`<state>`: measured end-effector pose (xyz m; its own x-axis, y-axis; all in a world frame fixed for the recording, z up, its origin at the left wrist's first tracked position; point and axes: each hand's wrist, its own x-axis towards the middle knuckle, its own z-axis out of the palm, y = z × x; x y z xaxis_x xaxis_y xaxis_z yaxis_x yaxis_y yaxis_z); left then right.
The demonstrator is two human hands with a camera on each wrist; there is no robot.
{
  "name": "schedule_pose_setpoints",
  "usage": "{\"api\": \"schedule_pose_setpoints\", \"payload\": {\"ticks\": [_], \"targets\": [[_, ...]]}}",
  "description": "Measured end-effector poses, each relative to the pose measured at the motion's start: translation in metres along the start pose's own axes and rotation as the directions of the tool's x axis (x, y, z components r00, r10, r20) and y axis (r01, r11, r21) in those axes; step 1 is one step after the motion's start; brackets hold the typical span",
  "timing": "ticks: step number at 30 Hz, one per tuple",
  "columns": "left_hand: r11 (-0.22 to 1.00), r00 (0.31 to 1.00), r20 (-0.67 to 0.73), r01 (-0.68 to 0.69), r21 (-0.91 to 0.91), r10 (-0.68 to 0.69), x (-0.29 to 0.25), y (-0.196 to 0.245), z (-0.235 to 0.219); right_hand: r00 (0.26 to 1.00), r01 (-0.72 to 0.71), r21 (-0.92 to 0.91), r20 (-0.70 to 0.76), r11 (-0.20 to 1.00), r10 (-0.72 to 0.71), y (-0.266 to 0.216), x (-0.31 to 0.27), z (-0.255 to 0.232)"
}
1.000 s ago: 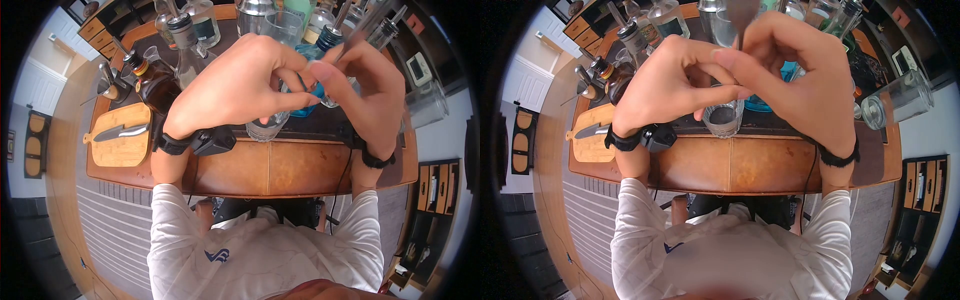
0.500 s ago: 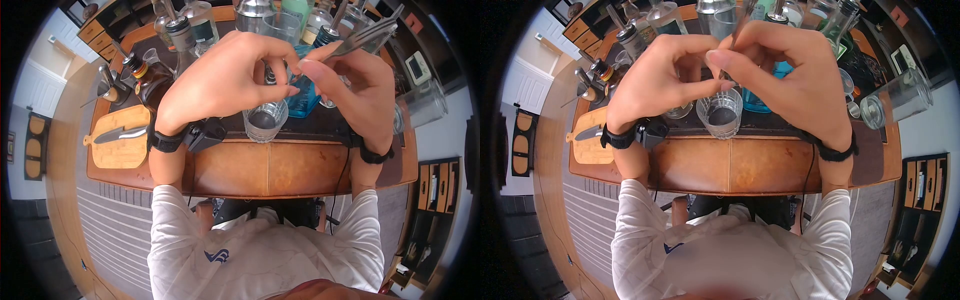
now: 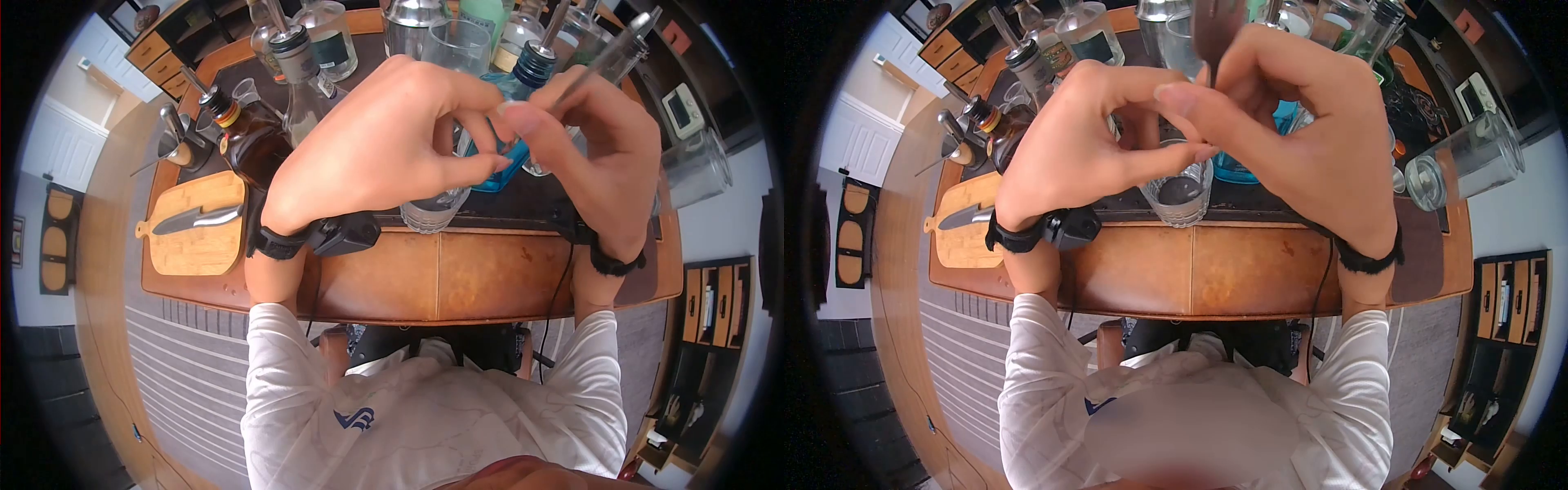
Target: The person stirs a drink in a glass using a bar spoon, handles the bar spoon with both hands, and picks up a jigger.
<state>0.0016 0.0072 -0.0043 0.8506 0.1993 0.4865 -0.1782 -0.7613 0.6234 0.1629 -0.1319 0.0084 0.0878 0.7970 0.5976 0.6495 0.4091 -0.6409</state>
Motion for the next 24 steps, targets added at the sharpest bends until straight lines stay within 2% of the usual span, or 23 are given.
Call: {"api": "schedule_pose_setpoints", "payload": {"ticks": [4, 7, 9, 10, 12, 13, 15, 16, 18, 22, 24], "targets": [[0.998, 0.997, 0.065, -0.053, 0.032, 0.051, -0.001, 0.002, -0.005, 1.000, -0.007, 0.028, -0.021, 1.000, 0.008, 0.005, -0.001, 0.003], [1.000, 0.994, 0.104, 0.017, 0.004, -0.017, 0.001, 0.003, -0.006, 1.000, 0.005, 0.034, 0.022, 0.999, -0.006, 0.010, 0.000, 0.001], [0.996, 0.994, 0.107, -0.044, 0.075, 0.036, 0.001, -0.002, -0.006, 0.997, -0.058, 0.157, 0.056, 0.986, 0.050, 0.008, 0.002, 0.003], [0.996, 0.994, 0.107, -0.045, 0.075, 0.036, 0.001, -0.004, -0.006, 0.997, -0.058, 0.157, 0.056, 0.986, 0.050, 0.009, 0.002, 0.003], [0.997, 0.994, 0.097, 0.049, -0.056, -0.044, 0.001, -0.006, -0.007, 0.995, -0.066, 0.168, 0.084, 0.984, 0.053, 0.010, 0.004, 0.001], [0.997, 0.994, 0.099, 0.049, -0.056, -0.043, 0.001, -0.006, -0.006, 0.995, -0.067, 0.168, 0.082, 0.984, 0.054, 0.011, 0.004, 0.001], [0.997, 0.997, 0.021, 0.068, -0.025, -0.067, 0.001, -0.007, -0.006, 0.999, -0.019, 0.141, 0.033, 0.990, 0.014, 0.015, 0.003, 0.002], [0.997, 0.997, 0.023, 0.068, -0.025, -0.067, 0.001, -0.006, -0.008, 0.999, -0.020, 0.141, 0.032, 0.990, 0.015, 0.015, 0.003, 0.002], [0.987, 0.991, 0.017, 0.132, 0.093, -0.134, 0.002, -0.003, -0.012, 0.999, -0.012, 0.011, 0.030, 1.000, 0.011, 0.011, 0.004, 0.002], [0.987, 0.989, 0.022, 0.143, 0.072, -0.145, 0.002, -0.004, -0.008, 0.999, 0.035, -0.086, 0.001, 0.996, -0.035, 0.000, 0.000, 0.001], [0.996, 1.000, -0.024, -0.018, 0.085, 0.020, 0.001, -0.009, -0.002, 1.000, 0.013, -0.173, 0.005, 0.985, -0.013, -0.008, -0.002, -0.002]]}}
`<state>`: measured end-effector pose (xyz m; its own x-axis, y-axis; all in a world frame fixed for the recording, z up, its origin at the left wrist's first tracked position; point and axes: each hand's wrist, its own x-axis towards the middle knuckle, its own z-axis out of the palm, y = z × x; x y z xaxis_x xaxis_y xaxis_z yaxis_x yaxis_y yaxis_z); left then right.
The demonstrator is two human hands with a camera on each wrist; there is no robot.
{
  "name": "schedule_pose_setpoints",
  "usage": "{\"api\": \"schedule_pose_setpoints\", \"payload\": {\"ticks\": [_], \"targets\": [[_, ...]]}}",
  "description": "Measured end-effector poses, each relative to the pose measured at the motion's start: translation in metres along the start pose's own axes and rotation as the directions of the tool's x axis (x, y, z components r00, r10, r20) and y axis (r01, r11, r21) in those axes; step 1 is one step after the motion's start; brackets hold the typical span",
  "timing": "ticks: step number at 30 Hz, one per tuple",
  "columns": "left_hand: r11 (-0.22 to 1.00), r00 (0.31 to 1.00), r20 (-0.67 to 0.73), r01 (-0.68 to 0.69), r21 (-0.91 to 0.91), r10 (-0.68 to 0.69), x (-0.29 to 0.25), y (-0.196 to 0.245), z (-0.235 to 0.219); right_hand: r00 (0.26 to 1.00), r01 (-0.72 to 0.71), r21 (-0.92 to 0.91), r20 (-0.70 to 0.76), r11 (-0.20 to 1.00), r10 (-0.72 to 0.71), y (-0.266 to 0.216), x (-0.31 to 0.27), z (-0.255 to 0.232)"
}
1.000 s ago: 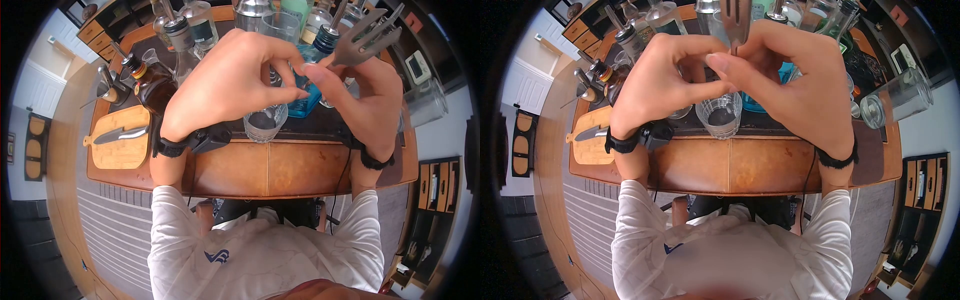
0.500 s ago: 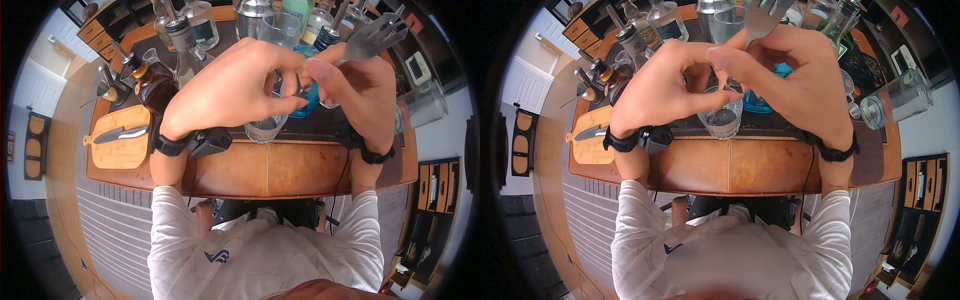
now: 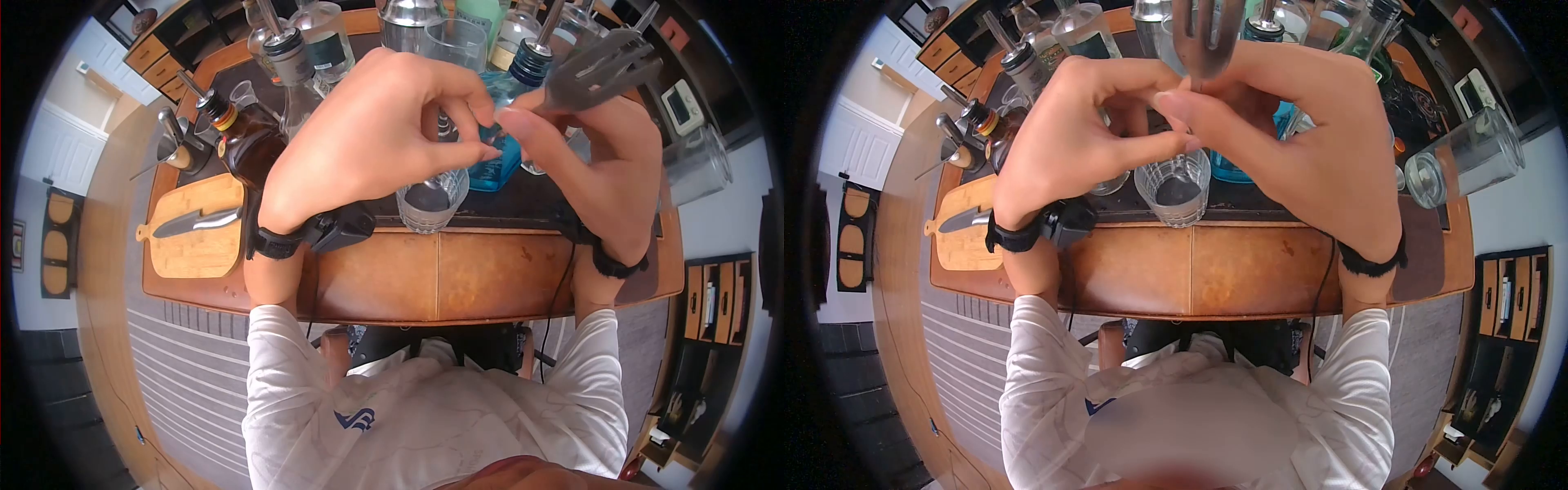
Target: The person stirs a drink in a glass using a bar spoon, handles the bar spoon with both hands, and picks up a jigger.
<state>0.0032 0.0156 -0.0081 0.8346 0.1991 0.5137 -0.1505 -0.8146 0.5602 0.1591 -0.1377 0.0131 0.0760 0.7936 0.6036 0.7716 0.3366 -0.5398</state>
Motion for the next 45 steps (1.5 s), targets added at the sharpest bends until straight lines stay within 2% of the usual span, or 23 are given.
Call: {"api": "schedule_pose_setpoints", "payload": {"ticks": [4, 6, 7, 9, 12, 13, 15, 16, 19, 21, 22, 24, 30, 34, 37, 39, 42, 45], "targets": [[0.999, 0.999, 0.027, -0.027, -0.032, 0.028, 0.000, 0.010, -0.002, 0.998, 0.045, -0.008, 0.036, 0.999, -0.045, 0.000, -0.002, -0.006], [0.992, 0.992, 0.125, 0.034, -0.124, -0.018, -0.001, 0.013, -0.003, 0.998, 0.042, 0.035, 0.036, 0.999, -0.043, -0.003, -0.003, -0.007], [0.992, 0.992, 0.124, 0.034, -0.123, -0.018, -0.001, 0.014, -0.005, 0.998, 0.042, 0.035, 0.037, 0.998, -0.044, -0.003, -0.003, -0.006], [0.992, 0.981, 0.190, 0.049, -0.112, -0.027, -0.002, 0.017, -0.008, 1.000, 0.002, 0.206, -0.001, 0.979, -0.002, -0.002, -0.004, -0.002], [0.991, 0.977, 0.211, 0.063, -0.114, -0.038, -0.003, 0.013, -0.008, 0.998, -0.040, 0.251, 0.059, 0.967, 0.026, 0.008, -0.003, 0.002], [0.991, 0.977, 0.210, 0.063, -0.114, -0.038, -0.003, 0.009, -0.006, 0.998, -0.039, 0.251, 0.059, 0.967, 0.025, 0.009, -0.001, 0.003], [0.995, 0.990, 0.124, -0.065, -0.069, 0.073, -0.002, 0.001, -0.001, 0.993, -0.061, 0.243, 0.115, 0.968, 0.033, 0.011, 0.001, 0.003], [0.995, 0.990, 0.124, -0.065, -0.069, 0.073, -0.002, 0.000, -0.002, 0.993, -0.061, 0.243, 0.115, 0.968, 0.034, 0.010, 0.001, 0.003], [0.997, 0.989, 0.142, -0.032, -0.064, 0.040, -0.001, 0.001, -0.008, 0.992, -0.088, 0.244, 0.107, 0.966, 0.063, 0.009, 0.002, 0.005], [0.999, 0.993, 0.114, 0.046, -0.030, -0.042, 0.000, 0.004, -0.011, 0.995, -0.064, 0.222, 0.085, 0.973, 0.046, 0.009, 0.003, 0.005], [0.999, 0.992, 0.116, 0.045, -0.031, -0.041, 0.001, 0.003, -0.011, 0.995, -0.064, 0.222, 0.084, 0.973, 0.047, 0.010, 0.003, 0.006], [0.999, 0.998, 0.026, 0.054, -0.004, -0.054, 0.002, 0.003, -0.010, 0.999, -0.003, 0.150, 0.045, 0.989, -0.004, 0.011, 0.004, 0.006], [0.999, 0.999, -0.042, 0.033, -0.032, -0.035, 0.002, 0.004, -0.001, 0.999, -0.032, 0.017, -0.001, 0.999, 0.032, 0.005, 0.002, 0.005], [0.993, 0.997, 0.027, 0.077, -0.088, -0.075, 0.002, 0.010, -0.001, 1.000, 0.020, 0.002, -0.002, 1.000, -0.020, 0.006, 0.001, 0.003], [0.988, 0.998, 0.033, 0.063, -0.141, -0.058, 0.001, 0.011, 0.000, 1.000, -0.002, 0.098, -0.022, 0.995, 0.004, 0.008, 0.001, 0.005], [0.987, 0.997, 0.070, 0.039, -0.156, -0.028, 0.000, 0.012, -0.002, 0.998, -0.069, 0.193, 0.022, 0.979, 0.066, 0.009, 0.000, 0.004], [0.996, 0.994, 0.108, 0.017, -0.091, -0.007, -0.001, 0.013, -0.005, 0.998, -0.062, 0.297, 0.007, 0.953, 0.063, 0.011, -0.001, 0.008], [0.995, 0.994, 0.111, 0.009, -0.100, 0.002, 0.000, 0.005, -0.005, 0.998, -0.058, 0.315, 0.049, 0.947, 0.045, 0.011, 0.000, 0.007]]}}
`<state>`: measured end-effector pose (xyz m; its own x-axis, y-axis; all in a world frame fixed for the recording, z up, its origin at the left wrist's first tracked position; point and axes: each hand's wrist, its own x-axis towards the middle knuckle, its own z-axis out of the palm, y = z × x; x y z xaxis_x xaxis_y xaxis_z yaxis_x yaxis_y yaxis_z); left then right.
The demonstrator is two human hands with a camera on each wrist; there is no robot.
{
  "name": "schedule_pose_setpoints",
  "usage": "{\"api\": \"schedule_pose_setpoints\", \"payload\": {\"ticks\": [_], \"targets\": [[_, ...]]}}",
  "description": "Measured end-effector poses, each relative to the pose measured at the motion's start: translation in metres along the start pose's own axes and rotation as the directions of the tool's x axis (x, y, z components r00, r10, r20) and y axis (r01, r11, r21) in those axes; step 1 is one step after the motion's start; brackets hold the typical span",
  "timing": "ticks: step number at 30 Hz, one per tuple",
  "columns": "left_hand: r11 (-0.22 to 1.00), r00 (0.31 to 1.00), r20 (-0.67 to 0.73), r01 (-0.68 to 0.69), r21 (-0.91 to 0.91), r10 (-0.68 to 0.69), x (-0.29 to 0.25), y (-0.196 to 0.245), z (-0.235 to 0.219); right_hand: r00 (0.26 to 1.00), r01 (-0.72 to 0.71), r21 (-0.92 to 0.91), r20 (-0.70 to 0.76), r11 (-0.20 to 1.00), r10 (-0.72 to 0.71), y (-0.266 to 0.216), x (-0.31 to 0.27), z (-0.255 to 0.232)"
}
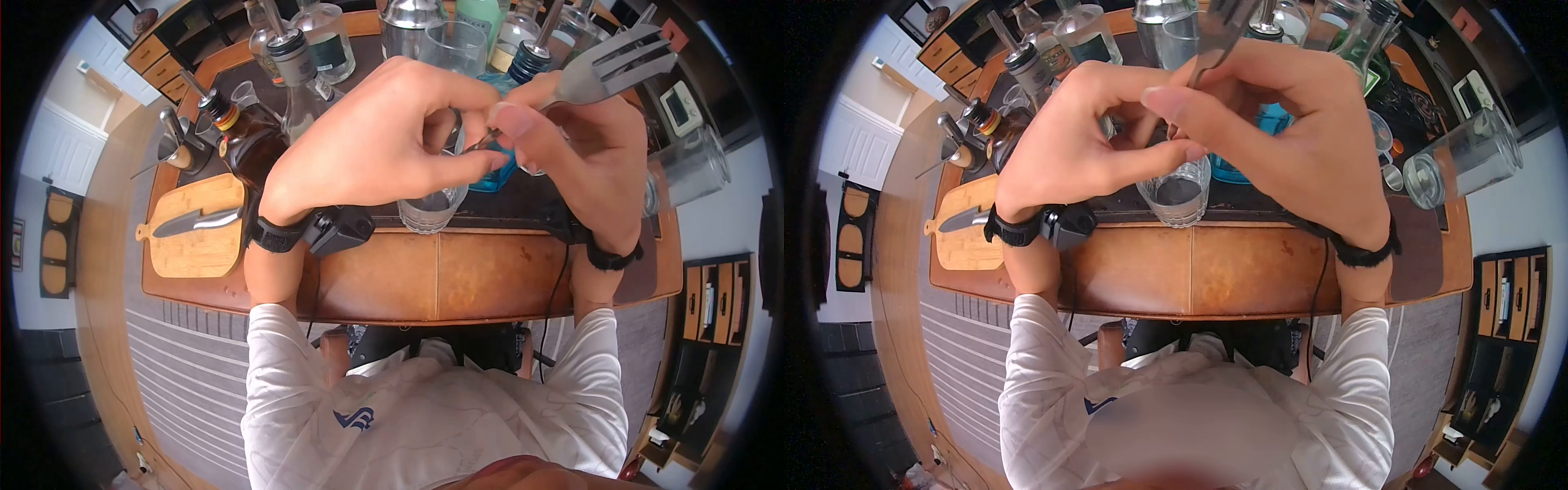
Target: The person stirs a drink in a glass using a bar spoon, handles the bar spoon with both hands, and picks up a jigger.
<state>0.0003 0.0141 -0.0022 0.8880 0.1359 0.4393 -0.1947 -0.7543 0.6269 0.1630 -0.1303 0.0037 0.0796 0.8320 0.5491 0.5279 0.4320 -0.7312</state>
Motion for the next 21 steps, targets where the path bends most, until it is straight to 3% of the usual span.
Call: {"api": "schedule_pose_setpoints", "payload": {"ticks": [4, 9, 12, 15, 19, 21], "targets": [[0.999, 0.997, -0.072, -0.009, -0.035, 0.007, 0.001, -0.005, 0.001, 0.998, 0.055, -0.095, 0.005, 0.994, -0.055, 0.000, 0.002, 0.001], [0.993, 0.985, -0.160, 0.085, 0.083, -0.071, 0.003, 0.000, -0.002, 0.996, 0.052, -0.210, -0.058, 0.976, -0.066, -0.004, 0.001, 0.002], [0.988, 0.980, -0.135, 0.152, 0.017, -0.148, 0.005, 0.007, -0.002, 0.993, 0.061, -0.268, -0.083, 0.961, -0.086, -0.006, 0.001, 0.001], [0.998, 0.981, -0.184, 0.058, 0.014, -0.054, 0.003, 0.002, 0.007, 0.993, 0.068, -0.287, -0.074, 0.956, -0.093, -0.008, -0.001, -0.001], [0.992, 0.986, -0.121, 0.110, -0.069, -0.118, 0.002, 0.007, 0.007, 0.991, 0.097, -0.277, -0.061, 0.956, -0.118, -0.008, -0.002, -0.004], [0.996, 0.993, -0.095, 0.059, -0.071, -0.066, 0.002, 0.008, 0.007, 0.997, 0.058, -0.155, -0.034, 0.986, -0.065, -0.008, -0.002, -0.005]]}}
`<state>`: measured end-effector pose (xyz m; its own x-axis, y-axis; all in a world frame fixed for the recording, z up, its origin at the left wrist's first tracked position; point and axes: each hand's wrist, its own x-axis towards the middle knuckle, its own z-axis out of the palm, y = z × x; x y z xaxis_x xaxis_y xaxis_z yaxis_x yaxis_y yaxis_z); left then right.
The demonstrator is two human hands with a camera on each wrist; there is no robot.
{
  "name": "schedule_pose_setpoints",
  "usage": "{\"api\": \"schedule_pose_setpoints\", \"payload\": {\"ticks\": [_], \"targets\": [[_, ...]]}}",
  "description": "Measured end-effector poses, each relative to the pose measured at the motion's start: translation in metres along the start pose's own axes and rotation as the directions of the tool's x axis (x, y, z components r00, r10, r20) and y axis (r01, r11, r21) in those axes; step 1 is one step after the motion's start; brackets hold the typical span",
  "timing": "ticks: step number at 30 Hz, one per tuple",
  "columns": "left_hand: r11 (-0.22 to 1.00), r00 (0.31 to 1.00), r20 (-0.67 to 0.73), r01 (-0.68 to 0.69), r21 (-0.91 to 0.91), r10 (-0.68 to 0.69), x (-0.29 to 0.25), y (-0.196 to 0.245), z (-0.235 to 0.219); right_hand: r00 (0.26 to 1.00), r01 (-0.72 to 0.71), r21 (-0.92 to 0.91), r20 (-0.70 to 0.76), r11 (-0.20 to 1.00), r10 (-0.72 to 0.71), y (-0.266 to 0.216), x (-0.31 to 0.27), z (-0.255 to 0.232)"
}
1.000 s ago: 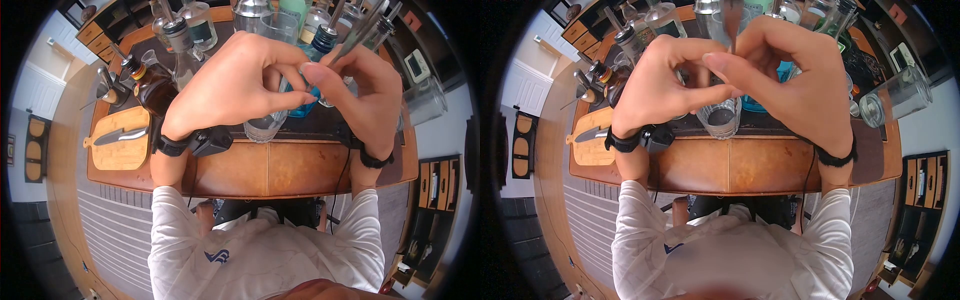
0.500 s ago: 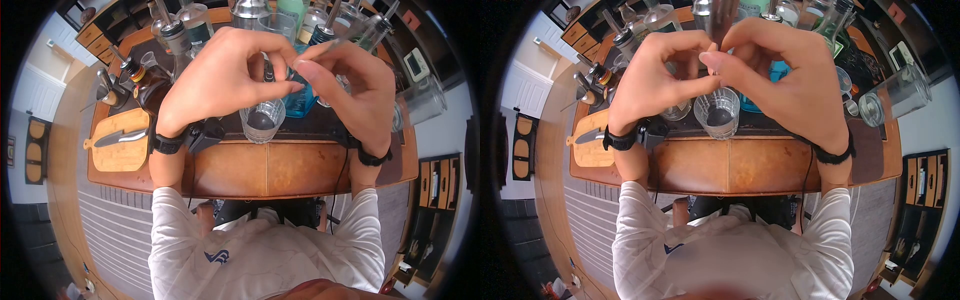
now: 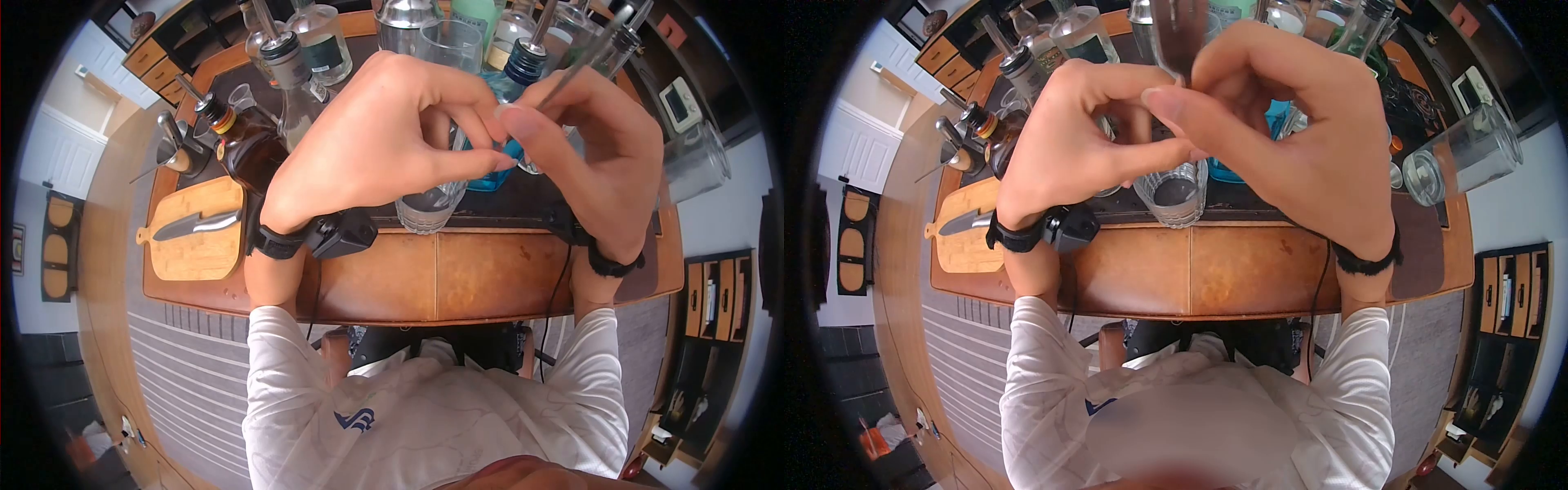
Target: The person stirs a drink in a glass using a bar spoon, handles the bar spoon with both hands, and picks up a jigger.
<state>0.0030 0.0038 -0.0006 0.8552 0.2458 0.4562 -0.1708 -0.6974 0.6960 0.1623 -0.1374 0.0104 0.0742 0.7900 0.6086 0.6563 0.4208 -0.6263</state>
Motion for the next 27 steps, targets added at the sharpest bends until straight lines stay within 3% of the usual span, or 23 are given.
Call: {"api": "schedule_pose_setpoints", "payload": {"ticks": [4, 6, 10, 18, 25, 27], "targets": [[0.997, 0.998, 0.054, 0.045, -0.062, -0.041, -0.001, 0.002, -0.004, 0.999, -0.037, 0.086, -0.009, 0.996, 0.038, 0.006, 0.000, 0.002], [0.999, 0.996, 0.079, -0.038, 0.013, 0.037, -0.001, -0.001, -0.005, 0.999, -0.039, 0.138, 0.015, 0.990, 0.038, 0.010, 0.000, 0.003], [0.999, 0.993, 0.112, -0.037, 0.022, 0.035, 0.000, -0.009, -0.006, 0.999, -0.047, 0.130, 0.018, 0.990, 0.045, 0.011, 0.002, 0.006], [0.989, 0.999, -0.049, 0.031, 0.145, -0.024, 0.001, -0.010, -0.009, 0.995, -0.081, 0.080, -0.052, 0.993, 0.085, 0.022, -0.002, 0.005], [0.992, 0.997, -0.046, 0.061, 0.112, -0.056, 0.003, -0.005, -0.002, 0.990, -0.079, -0.042, -0.119, 0.996, 0.074, 0.015, -0.005, 0.003], [0.997, 1.000, -0.003, 0.005, 0.080, -0.005, 0.002, -0.005, -0.001, 0.995, -0.034, -0.019, -0.090, 0.999, 0.032, 0.015, -0.006, 0.000]]}}
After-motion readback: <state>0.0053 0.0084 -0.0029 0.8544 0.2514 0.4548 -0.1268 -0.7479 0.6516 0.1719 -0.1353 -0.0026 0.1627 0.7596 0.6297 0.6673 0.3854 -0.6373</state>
